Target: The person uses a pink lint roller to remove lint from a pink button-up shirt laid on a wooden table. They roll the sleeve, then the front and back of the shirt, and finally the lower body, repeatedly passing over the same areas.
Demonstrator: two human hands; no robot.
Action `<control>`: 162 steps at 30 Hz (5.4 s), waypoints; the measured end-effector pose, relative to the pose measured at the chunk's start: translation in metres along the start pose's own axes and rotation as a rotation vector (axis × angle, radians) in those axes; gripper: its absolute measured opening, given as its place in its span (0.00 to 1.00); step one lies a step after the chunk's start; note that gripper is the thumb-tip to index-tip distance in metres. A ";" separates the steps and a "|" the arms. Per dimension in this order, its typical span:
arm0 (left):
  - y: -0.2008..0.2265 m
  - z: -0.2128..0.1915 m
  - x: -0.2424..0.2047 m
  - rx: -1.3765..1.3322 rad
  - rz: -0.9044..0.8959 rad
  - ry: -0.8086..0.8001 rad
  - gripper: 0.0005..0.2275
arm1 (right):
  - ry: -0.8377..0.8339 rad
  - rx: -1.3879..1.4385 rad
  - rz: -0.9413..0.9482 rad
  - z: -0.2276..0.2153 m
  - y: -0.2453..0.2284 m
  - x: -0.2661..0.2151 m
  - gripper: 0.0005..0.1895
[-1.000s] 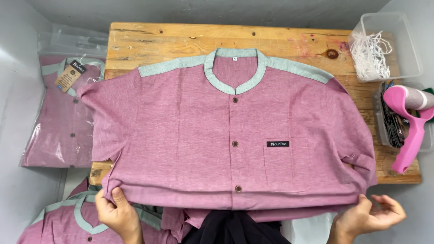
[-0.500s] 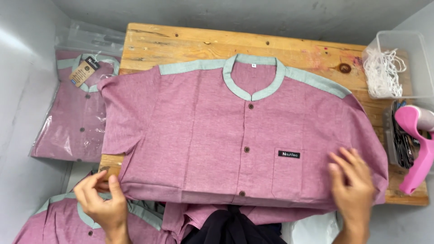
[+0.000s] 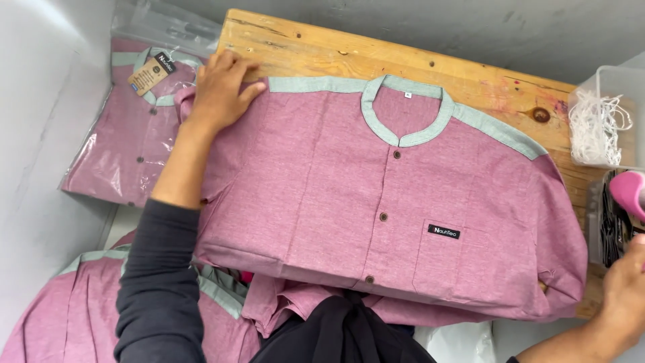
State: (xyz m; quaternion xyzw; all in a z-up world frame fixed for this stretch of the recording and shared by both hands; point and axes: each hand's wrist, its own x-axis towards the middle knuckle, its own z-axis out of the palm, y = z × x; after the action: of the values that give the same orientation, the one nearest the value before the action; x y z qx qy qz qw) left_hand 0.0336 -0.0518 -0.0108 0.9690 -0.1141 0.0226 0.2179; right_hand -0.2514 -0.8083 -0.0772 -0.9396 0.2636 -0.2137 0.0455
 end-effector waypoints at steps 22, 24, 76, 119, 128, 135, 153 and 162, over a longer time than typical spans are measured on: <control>-0.051 0.043 0.020 0.012 0.197 0.418 0.18 | -0.532 0.304 -0.805 -0.025 -0.590 -0.036 0.23; -0.052 0.044 0.022 -0.007 0.191 0.413 0.17 | -0.481 0.344 -0.869 -0.035 -0.562 -0.047 0.23; -0.074 0.055 0.019 0.106 0.176 0.343 0.20 | -0.405 0.151 -0.429 -0.061 -0.374 0.011 0.23; -0.069 0.054 0.019 0.145 0.165 0.356 0.21 | -0.523 0.306 -0.106 -0.116 -0.316 -0.043 0.22; -0.072 0.054 0.019 0.121 0.147 0.357 0.20 | -0.480 0.397 -0.236 -0.097 -0.337 -0.015 0.23; -0.071 0.054 0.018 0.133 0.154 0.367 0.21 | -0.703 0.087 -0.028 -0.196 -0.255 -0.090 0.25; -0.071 0.053 0.019 0.147 0.159 0.370 0.20 | -0.349 0.248 -0.239 -0.085 -0.319 -0.013 0.23; -0.073 0.057 0.020 0.157 0.194 0.388 0.22 | -0.632 0.201 -0.115 -0.195 -0.246 -0.109 0.27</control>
State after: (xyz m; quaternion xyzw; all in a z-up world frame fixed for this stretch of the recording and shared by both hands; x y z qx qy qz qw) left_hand 0.0696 -0.0158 -0.0906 0.9451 -0.1605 0.2378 0.1567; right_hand -0.3009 -0.5357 0.1065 -0.9635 0.1605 0.0611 0.2051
